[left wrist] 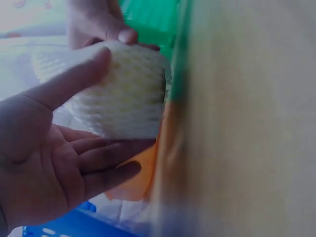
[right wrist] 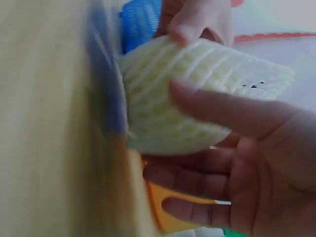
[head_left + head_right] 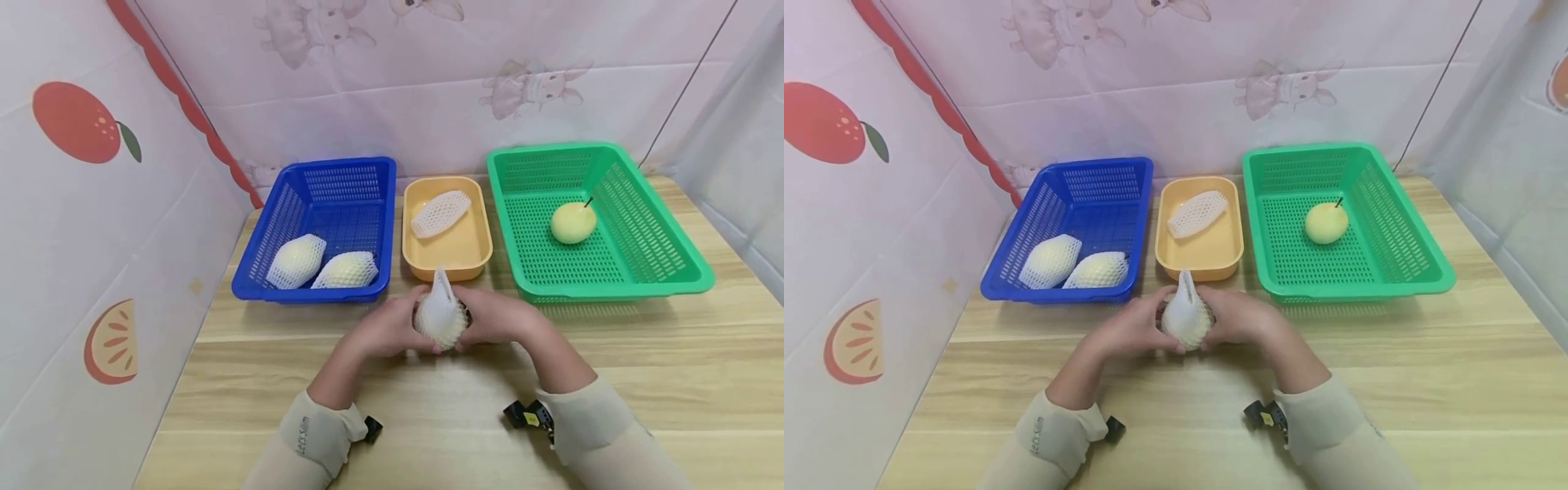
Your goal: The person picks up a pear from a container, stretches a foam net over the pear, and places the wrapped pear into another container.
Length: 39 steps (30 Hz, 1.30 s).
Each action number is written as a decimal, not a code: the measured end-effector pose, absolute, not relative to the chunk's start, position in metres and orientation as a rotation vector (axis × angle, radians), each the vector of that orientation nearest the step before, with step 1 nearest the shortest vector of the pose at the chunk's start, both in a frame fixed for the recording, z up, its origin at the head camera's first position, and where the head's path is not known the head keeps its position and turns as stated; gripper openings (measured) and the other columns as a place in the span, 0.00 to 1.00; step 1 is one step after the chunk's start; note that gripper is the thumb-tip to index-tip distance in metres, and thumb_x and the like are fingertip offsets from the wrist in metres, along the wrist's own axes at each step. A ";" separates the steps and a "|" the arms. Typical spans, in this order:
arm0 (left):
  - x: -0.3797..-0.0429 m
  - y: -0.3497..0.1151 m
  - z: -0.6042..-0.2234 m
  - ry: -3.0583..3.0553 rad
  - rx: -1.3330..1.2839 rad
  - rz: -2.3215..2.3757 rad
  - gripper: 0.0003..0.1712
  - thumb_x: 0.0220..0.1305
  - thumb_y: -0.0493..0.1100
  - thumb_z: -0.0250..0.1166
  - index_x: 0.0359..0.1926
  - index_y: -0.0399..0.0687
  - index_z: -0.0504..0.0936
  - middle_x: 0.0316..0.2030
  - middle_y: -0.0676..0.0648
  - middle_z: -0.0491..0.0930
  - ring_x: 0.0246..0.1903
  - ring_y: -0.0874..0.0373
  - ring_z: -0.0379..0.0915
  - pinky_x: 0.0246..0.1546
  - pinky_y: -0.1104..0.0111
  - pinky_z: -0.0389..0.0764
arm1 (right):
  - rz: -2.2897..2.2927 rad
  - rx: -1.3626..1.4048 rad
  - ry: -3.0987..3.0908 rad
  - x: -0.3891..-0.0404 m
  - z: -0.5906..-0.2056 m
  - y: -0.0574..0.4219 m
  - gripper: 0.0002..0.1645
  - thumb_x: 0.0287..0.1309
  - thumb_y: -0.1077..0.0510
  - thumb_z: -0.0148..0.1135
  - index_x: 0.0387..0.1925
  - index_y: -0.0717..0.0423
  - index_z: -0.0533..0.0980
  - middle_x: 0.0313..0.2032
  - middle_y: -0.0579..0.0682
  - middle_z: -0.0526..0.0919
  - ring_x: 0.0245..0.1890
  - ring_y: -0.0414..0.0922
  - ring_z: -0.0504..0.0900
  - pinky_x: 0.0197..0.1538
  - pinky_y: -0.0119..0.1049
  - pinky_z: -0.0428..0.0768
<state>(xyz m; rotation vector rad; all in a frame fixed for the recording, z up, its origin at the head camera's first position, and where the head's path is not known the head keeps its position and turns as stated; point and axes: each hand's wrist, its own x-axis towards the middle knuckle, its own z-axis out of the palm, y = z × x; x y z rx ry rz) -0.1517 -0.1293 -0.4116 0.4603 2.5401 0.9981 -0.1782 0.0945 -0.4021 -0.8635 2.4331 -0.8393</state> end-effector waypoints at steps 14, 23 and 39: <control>-0.141 -0.131 -0.375 2.200 0.336 1.919 0.43 0.64 0.61 0.64 0.71 0.45 0.62 0.58 0.40 0.78 0.53 0.54 0.78 0.54 0.56 0.81 | -1.460 -0.781 2.453 -0.168 -0.360 0.102 0.49 0.57 0.43 0.70 0.74 0.41 0.55 0.31 0.49 0.83 0.32 0.46 0.81 0.38 0.41 0.82; -0.135 -0.121 -0.373 1.962 0.346 2.144 0.62 0.48 0.75 0.66 0.72 0.41 0.58 0.58 0.33 0.72 0.48 0.59 0.77 0.48 0.67 0.82 | -1.362 -0.902 2.677 -0.157 -0.356 0.095 0.54 0.47 0.37 0.75 0.73 0.40 0.59 0.35 0.46 0.80 0.35 0.43 0.79 0.40 0.39 0.82; -0.127 -0.105 -0.370 1.676 0.255 2.439 0.60 0.45 0.72 0.70 0.70 0.44 0.59 0.50 0.46 0.77 0.41 0.58 0.81 0.40 0.66 0.84 | -1.548 -1.428 2.983 -0.154 -0.365 0.083 0.47 0.43 0.62 0.79 0.67 0.53 0.68 0.59 0.56 0.76 0.59 0.51 0.75 0.58 0.39 0.79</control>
